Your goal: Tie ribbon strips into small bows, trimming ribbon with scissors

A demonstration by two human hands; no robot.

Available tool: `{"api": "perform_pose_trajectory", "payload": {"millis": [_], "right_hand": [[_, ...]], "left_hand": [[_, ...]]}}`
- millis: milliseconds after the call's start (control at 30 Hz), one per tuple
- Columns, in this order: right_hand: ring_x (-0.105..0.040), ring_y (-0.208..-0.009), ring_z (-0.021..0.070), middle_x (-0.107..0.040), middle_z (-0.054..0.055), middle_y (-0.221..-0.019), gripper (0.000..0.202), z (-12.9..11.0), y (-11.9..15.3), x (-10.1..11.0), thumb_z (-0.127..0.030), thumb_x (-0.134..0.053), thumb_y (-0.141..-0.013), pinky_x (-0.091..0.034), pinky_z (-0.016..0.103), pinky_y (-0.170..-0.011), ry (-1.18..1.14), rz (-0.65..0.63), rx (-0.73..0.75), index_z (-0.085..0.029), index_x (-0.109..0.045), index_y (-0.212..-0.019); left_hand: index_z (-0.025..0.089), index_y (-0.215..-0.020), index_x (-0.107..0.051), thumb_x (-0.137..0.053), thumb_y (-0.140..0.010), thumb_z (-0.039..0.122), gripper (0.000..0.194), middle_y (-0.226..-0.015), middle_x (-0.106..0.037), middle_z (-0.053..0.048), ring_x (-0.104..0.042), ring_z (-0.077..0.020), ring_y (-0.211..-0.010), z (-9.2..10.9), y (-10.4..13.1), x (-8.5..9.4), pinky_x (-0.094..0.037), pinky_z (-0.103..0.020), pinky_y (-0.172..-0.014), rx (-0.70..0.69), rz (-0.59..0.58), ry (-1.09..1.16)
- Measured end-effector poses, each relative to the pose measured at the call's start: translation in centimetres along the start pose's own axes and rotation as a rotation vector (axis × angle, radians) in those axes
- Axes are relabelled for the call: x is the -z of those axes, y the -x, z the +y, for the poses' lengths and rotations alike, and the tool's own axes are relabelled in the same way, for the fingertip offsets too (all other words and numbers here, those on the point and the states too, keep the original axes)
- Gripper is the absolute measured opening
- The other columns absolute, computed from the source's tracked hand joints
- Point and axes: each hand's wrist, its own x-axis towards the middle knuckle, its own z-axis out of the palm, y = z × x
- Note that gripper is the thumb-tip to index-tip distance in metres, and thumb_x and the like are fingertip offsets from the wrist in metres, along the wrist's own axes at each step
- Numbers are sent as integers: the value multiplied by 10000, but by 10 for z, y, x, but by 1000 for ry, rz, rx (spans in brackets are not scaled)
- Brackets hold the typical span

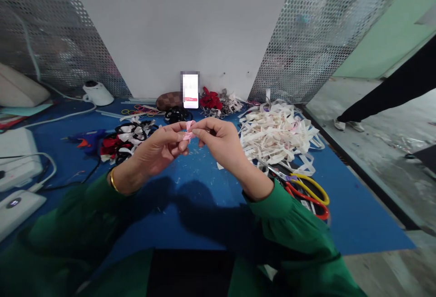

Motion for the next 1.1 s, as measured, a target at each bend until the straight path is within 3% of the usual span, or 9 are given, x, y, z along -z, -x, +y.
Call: {"api": "perform_pose_trajectory", "payload": {"millis": [100, 200, 333, 533, 667, 800, 900, 967, 1100], "right_hand": [[-562, -620, 134, -641, -4, -686, 125, 2, 1, 0, -190, -637, -883, -432, 288, -614, 167, 19, 125, -203, -726, -796], [-591, -720, 153, -666, 32, -833, 199, 5, 2, 2, -166, -559, -931, -445, 293, -654, 402, 36, 344, -219, -748, -966], [-564, -723, 171, -639, 58, -840, 315, 10, 2, 6, -150, -465, -975, -419, 305, -638, 776, -77, 601, -217, -754, -1080], [-523, -711, 171, -660, 77, -852, 328, 14, -1, 9, -170, -420, -1007, -410, 312, -664, 970, -135, 708, -178, -746, -973], [-548, -718, 167, -659, 68, -826, 274, 11, -1, 9, -201, -486, -975, -420, 311, -664, 748, -169, 596, -191, -739, -871], [-540, -607, 131, -640, 7, -692, 118, 10, -1, 1, -211, -646, -857, -417, 283, -593, 119, 8, 141, -210, -743, -791], [-507, -554, 110, -642, -18, -646, 48, 12, -2, -6, -237, -723, -782, -420, 275, -577, -290, 51, -164, -211, -750, -750], [-501, -557, 103, -651, -21, -652, 37, 13, -2, -9, -238, -745, -755, -422, 269, -579, -381, 61, -216, -211, -756, -733], [-508, -543, 104, -642, -26, -613, 52, 10, 0, -13, -242, -745, -769, -431, 270, -580, -300, 82, -157, -208, -759, -733]], "left_hand": [[149, -934, -705, -671, -697, 146, 239, -560, -510, 65, -432, -64, -471, 1, 0, 1, -482, -217, -572, 48, -30, 52], [136, -843, -694, -672, -691, 155, 155, -533, -454, 74, -382, -52, -448, 2, 0, 2, -467, -210, -550, 89, -25, 124], [123, -748, -676, -733, -702, 210, 113, -520, -475, 63, -386, -49, -440, 4, 0, 0, -444, -202, -507, 145, 62, 171], [134, -694, -641, -736, -664, 171, 106, -525, -485, 59, -387, -52, -451, 3, -1, -2, -430, -205, -494, 186, 64, 124], [132, -749, -665, -684, -640, 135, 110, -543, -470, 61, -372, -48, -451, 2, -1, -1, -417, -198, -499, 185, 26, 93], [148, -739, -660, -622, -683, 164, 69, -556, -499, 47, -377, -60, -438, 2, 0, 0, -467, -233, -553, 112, -23, 17], [151, -777, -677, -609, -689, 164, 112, -557, -524, 39, -404, -70, -449, 1, 0, -2, -457, -232, -554, 36, -11, -74], [157, -784, -677, -615, -708, 175, 100, -555, -538, 36, -418, -74, -449, -1, 0, -2, -430, -226, -527, 1, 9, -129], [176, -769, -659, -666, -767, 250, 75, -545, -558, 32, -471, -86, -460, -3, 0, -3, -358, -211, -460, -49, 44, -207]]}}
